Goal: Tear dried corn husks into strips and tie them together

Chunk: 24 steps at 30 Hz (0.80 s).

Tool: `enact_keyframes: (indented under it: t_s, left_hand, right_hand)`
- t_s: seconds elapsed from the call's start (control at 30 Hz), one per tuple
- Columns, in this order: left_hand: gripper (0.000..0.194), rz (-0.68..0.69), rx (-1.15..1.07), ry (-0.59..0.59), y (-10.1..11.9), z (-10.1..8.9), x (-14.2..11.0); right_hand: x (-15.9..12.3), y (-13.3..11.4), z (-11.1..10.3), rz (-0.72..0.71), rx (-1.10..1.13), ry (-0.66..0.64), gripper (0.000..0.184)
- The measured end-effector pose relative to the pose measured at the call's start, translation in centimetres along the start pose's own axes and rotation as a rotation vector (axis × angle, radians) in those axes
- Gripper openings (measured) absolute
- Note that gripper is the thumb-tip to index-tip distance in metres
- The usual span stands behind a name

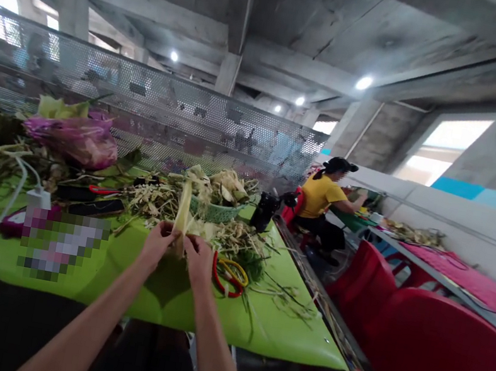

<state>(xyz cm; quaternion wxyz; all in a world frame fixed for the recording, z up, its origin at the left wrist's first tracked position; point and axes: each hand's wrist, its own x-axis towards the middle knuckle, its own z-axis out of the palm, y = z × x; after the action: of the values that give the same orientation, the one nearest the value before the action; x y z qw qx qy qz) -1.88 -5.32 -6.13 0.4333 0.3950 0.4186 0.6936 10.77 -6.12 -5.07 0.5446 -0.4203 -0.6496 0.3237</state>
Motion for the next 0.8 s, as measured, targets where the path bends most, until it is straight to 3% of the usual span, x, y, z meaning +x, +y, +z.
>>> enact_keyframes:
  t_s: [0.1, 0.3, 0.57, 0.67, 0.8]
  left_hand:
    - [0.027, 0.026, -0.005, 0.016, -0.2, -0.2, 0.1]
    - [0.031, 0.005, -0.009, 0.062, -0.4, -0.1, -0.1]
    - [0.022, 0.034, 0.184, 0.381, -0.8, -1.6, 1.5]
    - [0.025, 0.092, 0.241, 0.312, -0.4, -1.1, 2.0]
    - [0.046, 0.222, 0.306, 0.258, 0.7, -0.2, 1.6]
  right_hand:
    - [0.0, 0.5, 0.0, 0.051, 0.095, -0.032, 0.032]
    - [0.5, 1.1, -0.3, 0.145, 0.226, 0.048, 0.032]
    - [0.4, 0.8, -0.8, 0.08, 0.277, 0.265, 0.024]
    - [0.4, 0.4, -0.8, 0.053, 0.27, 0.279, 0.023]
    - [0.1, 0.0, -0.7, 0.026, 0.234, 0.234, 0.018]
